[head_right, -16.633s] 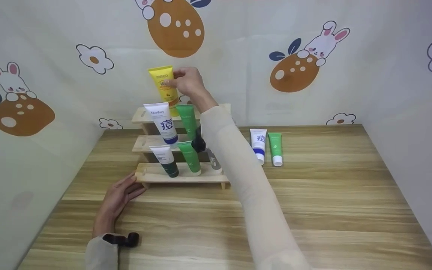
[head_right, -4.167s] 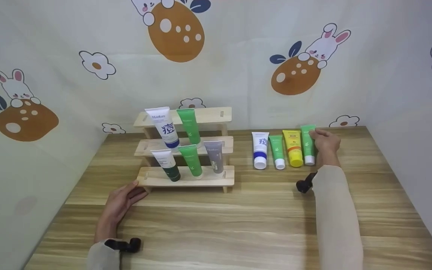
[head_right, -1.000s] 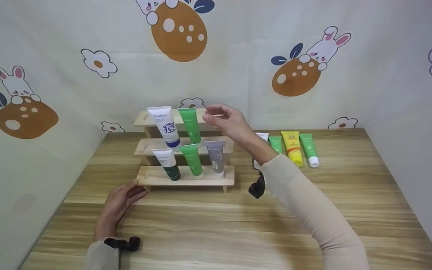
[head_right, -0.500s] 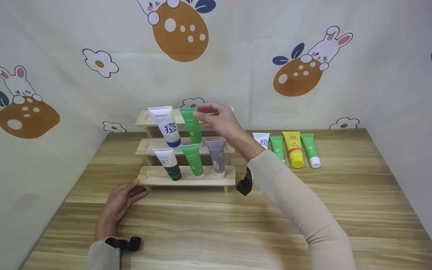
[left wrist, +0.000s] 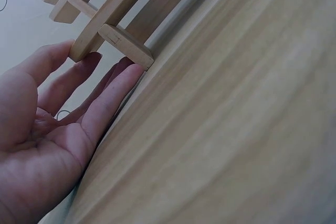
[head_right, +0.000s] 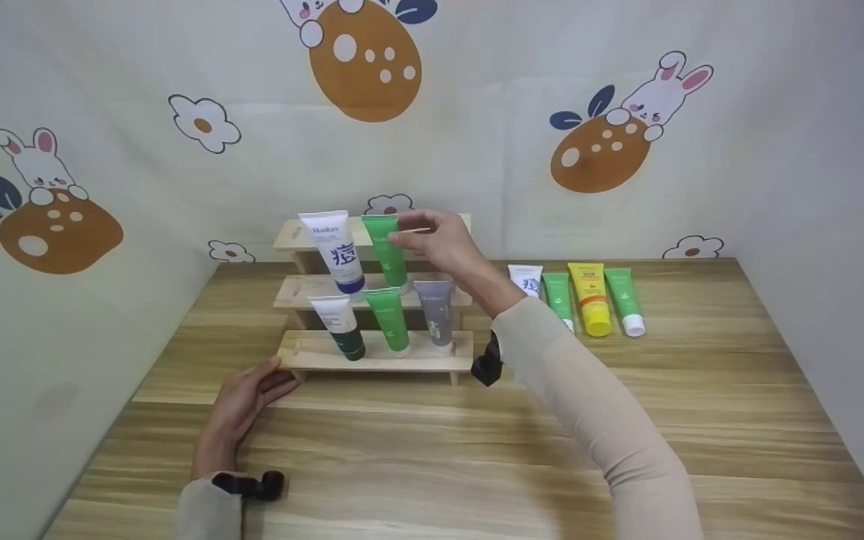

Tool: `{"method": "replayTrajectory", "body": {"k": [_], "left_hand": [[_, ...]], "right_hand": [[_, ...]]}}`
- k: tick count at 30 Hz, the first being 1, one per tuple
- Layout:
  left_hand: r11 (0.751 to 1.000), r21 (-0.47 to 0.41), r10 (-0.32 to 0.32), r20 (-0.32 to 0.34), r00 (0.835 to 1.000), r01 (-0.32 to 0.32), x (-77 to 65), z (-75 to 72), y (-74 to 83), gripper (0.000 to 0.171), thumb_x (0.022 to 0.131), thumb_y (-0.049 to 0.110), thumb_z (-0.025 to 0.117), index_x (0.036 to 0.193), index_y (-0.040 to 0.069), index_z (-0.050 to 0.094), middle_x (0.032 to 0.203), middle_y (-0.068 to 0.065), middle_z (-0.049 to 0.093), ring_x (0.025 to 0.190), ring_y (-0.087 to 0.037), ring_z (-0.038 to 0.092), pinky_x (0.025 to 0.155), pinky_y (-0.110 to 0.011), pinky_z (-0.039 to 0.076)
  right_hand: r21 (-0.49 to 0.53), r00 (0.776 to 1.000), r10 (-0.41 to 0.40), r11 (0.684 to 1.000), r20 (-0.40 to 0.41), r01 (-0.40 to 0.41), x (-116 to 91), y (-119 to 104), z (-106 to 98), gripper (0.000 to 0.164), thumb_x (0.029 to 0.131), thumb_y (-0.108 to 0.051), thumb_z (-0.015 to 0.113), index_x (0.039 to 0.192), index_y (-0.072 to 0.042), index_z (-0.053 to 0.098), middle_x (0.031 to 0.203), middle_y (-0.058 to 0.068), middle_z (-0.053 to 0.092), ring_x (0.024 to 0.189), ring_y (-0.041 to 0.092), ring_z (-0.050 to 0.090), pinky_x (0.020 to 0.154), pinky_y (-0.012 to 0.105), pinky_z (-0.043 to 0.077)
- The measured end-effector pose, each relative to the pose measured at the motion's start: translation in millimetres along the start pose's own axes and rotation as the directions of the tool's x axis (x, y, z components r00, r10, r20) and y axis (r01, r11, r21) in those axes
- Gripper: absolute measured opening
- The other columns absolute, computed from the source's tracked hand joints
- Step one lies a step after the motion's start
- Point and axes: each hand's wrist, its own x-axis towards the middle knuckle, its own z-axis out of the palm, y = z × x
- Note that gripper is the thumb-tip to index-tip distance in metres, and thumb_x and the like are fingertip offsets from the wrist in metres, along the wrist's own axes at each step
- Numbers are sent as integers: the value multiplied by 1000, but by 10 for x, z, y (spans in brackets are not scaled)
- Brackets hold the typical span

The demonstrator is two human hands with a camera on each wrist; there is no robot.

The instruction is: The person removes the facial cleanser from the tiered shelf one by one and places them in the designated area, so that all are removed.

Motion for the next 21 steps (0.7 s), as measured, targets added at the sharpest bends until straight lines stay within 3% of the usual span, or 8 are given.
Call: {"method": "replayTrajectory", "body": {"k": [8, 21], "left_hand": [[1000, -28, -1, 0, 1000, 1, 9, 13, 12, 29, 100, 11, 61, 113, -13, 65, 105, -16, 73, 99, -26, 73, 95, -41, 63], [999, -37, 4, 1, 1000, -4, 7, 4, 6, 26, 100, 11, 61, 112, -12, 66, 103, -14, 73, 98, -27, 73, 95, -42, 63]], "right_hand": [[1, 1000, -4, 1000, -6, 4, 38, 2, 9, 52, 91, -27, 75, 137, -8, 57, 137, 11, 60, 126, 25, 58, 114, 44, 51], [-35, 999, -17, 999, -43, 16, 36, 11, 31, 42, 92, -26, 74, 129, -8, 64, 130, 11, 65, 121, 25, 61, 113, 43, 51]]}}
